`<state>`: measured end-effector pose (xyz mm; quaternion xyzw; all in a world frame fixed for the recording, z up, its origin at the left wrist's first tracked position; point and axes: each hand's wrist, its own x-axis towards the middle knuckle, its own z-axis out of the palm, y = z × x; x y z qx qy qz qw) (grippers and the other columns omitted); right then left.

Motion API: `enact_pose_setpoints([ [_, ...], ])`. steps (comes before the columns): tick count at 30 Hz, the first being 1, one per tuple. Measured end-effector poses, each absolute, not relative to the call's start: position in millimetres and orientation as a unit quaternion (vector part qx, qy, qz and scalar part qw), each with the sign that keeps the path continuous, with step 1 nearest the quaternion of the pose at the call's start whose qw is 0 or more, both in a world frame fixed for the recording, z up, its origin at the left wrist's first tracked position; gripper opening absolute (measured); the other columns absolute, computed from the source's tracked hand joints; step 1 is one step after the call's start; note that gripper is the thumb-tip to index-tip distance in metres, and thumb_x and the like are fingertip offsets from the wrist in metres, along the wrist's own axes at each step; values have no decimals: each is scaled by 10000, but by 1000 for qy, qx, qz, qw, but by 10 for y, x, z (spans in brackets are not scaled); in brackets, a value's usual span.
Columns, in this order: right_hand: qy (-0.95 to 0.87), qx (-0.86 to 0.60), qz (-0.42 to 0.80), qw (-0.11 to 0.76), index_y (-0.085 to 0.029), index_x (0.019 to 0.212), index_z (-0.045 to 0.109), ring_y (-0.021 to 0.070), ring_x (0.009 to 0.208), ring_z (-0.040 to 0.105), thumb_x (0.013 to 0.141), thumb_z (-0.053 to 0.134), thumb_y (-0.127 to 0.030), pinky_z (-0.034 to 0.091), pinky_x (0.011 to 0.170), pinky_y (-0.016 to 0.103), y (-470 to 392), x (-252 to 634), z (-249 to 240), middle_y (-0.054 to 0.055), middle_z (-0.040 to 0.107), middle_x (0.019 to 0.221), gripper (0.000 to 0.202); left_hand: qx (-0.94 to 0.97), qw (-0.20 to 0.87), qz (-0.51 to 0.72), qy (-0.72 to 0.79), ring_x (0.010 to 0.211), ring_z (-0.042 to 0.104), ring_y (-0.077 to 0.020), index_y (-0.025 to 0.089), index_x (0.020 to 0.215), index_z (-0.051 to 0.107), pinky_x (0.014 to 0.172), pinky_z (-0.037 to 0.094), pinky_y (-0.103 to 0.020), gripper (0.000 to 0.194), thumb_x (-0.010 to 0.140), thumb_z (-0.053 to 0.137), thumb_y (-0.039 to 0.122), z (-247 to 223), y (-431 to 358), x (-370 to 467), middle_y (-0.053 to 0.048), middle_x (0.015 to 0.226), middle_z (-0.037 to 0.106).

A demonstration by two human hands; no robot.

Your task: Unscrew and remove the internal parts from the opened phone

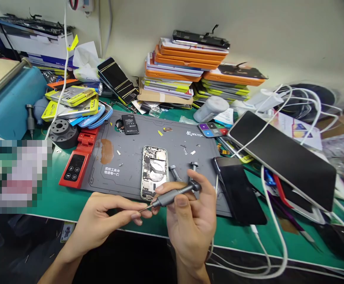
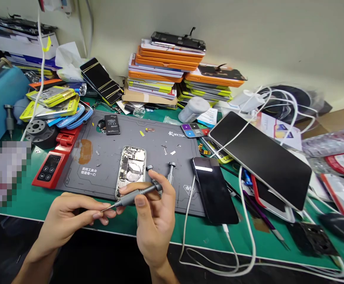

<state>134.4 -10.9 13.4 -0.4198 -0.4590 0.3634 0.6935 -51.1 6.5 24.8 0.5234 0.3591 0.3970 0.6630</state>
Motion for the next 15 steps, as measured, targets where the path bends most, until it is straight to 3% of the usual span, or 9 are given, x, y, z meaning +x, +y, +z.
enact_pose_setpoints([
  [15, -468, -436, 347, 685, -323, 1452, 559, 164, 655, 781, 1134, 554, -275, 659, 514, 271, -117, 1355, 119, 4, 788, 928, 321, 518, 669, 396, 357, 816, 873, -199, 240, 1065, 916, 768, 720, -238, 119, 993, 823, 222, 274, 89, -502, -76, 1002, 884],
])
